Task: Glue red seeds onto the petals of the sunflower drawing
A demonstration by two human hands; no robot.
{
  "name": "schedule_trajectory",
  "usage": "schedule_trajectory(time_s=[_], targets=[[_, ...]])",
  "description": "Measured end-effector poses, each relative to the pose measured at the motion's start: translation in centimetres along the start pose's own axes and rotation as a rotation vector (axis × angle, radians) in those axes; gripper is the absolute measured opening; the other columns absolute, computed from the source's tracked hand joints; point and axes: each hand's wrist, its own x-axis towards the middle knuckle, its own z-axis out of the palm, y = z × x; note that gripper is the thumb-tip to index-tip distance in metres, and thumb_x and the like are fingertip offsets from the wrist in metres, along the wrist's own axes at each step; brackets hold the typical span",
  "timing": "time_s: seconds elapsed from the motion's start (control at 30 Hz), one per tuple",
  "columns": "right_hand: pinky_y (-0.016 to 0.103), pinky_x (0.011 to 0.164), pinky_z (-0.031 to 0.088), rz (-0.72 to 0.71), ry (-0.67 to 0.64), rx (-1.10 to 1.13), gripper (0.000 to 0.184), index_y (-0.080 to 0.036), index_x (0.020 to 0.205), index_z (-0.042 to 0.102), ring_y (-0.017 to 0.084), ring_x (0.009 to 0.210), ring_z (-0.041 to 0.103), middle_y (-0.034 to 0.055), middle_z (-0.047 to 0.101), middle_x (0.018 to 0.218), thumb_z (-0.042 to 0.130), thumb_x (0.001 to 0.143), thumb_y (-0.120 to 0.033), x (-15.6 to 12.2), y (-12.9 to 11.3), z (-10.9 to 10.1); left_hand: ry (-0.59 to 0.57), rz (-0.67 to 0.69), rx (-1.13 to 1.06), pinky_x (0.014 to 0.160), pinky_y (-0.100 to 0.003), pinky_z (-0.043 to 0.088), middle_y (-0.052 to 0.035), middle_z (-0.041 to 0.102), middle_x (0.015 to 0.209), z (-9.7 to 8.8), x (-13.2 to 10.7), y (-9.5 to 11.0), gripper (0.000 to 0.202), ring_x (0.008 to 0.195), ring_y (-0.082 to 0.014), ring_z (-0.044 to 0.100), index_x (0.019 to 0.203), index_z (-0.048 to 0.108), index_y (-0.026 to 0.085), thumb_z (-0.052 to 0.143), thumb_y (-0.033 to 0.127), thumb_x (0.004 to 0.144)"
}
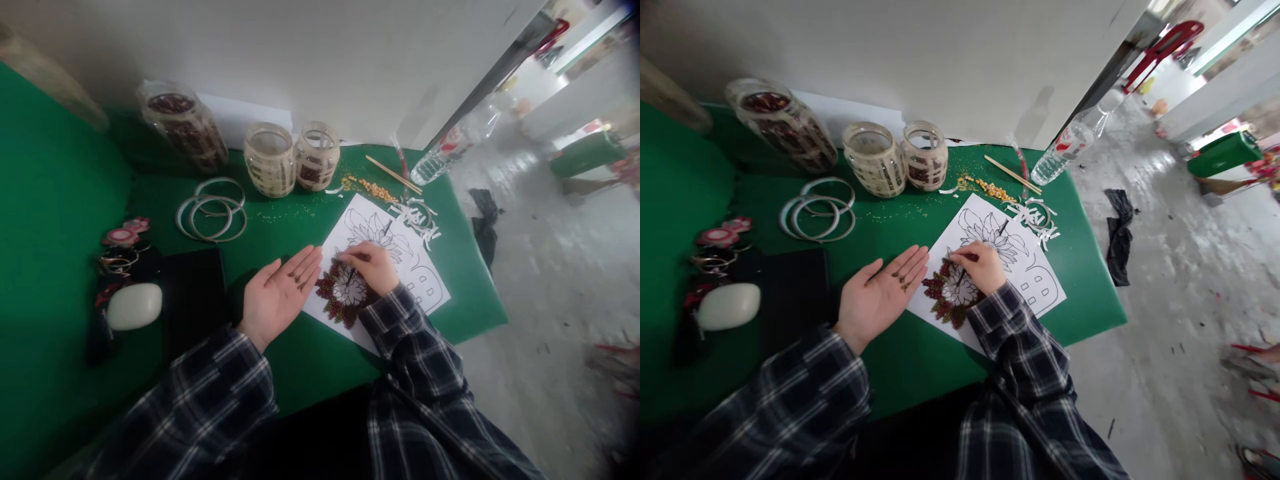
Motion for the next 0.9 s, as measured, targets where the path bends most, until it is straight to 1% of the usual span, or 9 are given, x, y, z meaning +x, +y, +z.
schedule_trajectory(time_s=[0.13, 0.23, 0.3, 0.4, 0.53, 0.7, 0.77, 0.9], targets=[[0.03, 0.079, 0.048, 0.04, 0.014, -0.021, 0.004, -0.021, 0.084, 0.077, 0.013, 0.081, 0.062, 0.0016, 0.069, 0.085, 0.076, 0.083, -0.024, 0.05, 0.05, 0.4, -0.001, -0.002, 0.006, 0.12, -0.036, 0.036, -0.0132, 0.051, 0.144, 0.01, 0.03, -0.03, 0.054, 0.135, -0.0233, 0.048, 0.142, 0.045, 0.006, 0.041, 0.034, 0.096], [0.029, 0.078, 0.047, 0.047, 0.018, -0.028, 0.006, -0.021, 0.084, 0.077, 0.013, 0.08, 0.061, 0.0018, 0.068, 0.086, 0.076, 0.083, -0.027, 0.1, 0.29, 0.14, -0.006, -0.005, 0.011, 0.118, -0.035, 0.039, -0.0132, 0.05, 0.145, 0.02, 0.03, -0.02, 0.053, 0.135, -0.023, 0.048, 0.141, 0.046, 0.006, 0.04, 0.033, 0.096], [0.028, 0.077, 0.047, 0.019, -0.015, -0.048, 0.006, -0.02, 0.086, 0.076, 0.013, 0.079, 0.06, 0.002, 0.067, 0.086, 0.076, 0.083, -0.026, 0.15, 0.48, -0.19, -0.006, -0.002, 0.012, 0.117, -0.034, 0.04, -0.0131, 0.05, 0.145, 0.01, 0.01, 0.01, 0.053, 0.135, -0.023, 0.049, 0.141, 0.046, 0.006, 0.04, 0.033, 0.096], [0.027, 0.075, 0.046, -0.043, -0.08, -0.107, 0.006, -0.021, 0.088, 0.076, 0.013, 0.078, 0.058, 0.0019, 0.066, 0.086, 0.076, 0.082, -0.021, 0.19, 0.58, -0.54, -0.002, -0.002, 0.007, 0.117, -0.034, 0.041, -0.0132, 0.051, 0.144, -0.04, 0.0, 0.07, 0.054, 0.135, -0.0229, 0.049, 0.142, 0.045, 0.006, 0.04, 0.033, 0.096], [0.027, 0.075, 0.044, -0.082, -0.124, -0.206, 0.01, -0.021, 0.091, 0.075, 0.014, 0.082, 0.058, 0.0019, 0.065, 0.089, 0.069, 0.086, -0.015, 0.11, 0.32, -0.49, -0.004, -0.005, 0.006, 0.118, -0.035, 0.039, -0.0136, 0.05, 0.145, -0.1, -0.01, 0.09, 0.056, 0.135, -0.0228, 0.048, 0.145, 0.041, 0.006, 0.041, 0.032, 0.095], [0.027, 0.076, 0.044, -0.094, -0.14, -0.298, 0.009, -0.021, 0.093, 0.071, 0.014, 0.083, 0.058, 0.0024, 0.062, 0.093, 0.065, 0.089, -0.017, -0.08, 0.06, -0.35, 0.004, -0.008, 0.014, 0.121, -0.035, 0.035, -0.0142, 0.05, 0.145, -0.01, -0.1, 0.04, 0.06, 0.136, -0.0218, 0.048, 0.149, 0.035, 0.006, 0.04, 0.032, 0.095], [0.027, 0.073, 0.042, -0.101, -0.144, -0.333, 0.008, -0.021, 0.092, 0.07, 0.014, 0.081, 0.057, 0.0025, 0.061, 0.093, 0.064, 0.089, -0.017, -0.11, 0.09, -0.3, 0.004, -0.008, 0.016, 0.121, -0.035, 0.034, -0.0141, 0.05, 0.145, 0.01, -0.08, 0.03, 0.061, 0.137, -0.021, 0.047, 0.151, 0.033, 0.007, 0.04, 0.032, 0.095], [0.027, 0.072, 0.041, -0.125, -0.15, -0.394, 0.007, -0.019, 0.092, 0.068, 0.016, 0.084, 0.056, 0.0034, 0.06, 0.093, 0.062, 0.09, -0.018, -0.13, 0.28, -0.18, -0.005, -0.007, 0.024, 0.121, -0.035, 0.034, -0.0142, 0.049, 0.145, -0.03, 0.03, 0.03, 0.061, 0.137, -0.0213, 0.046, 0.15, 0.035, 0.007, 0.041, 0.032, 0.095]])
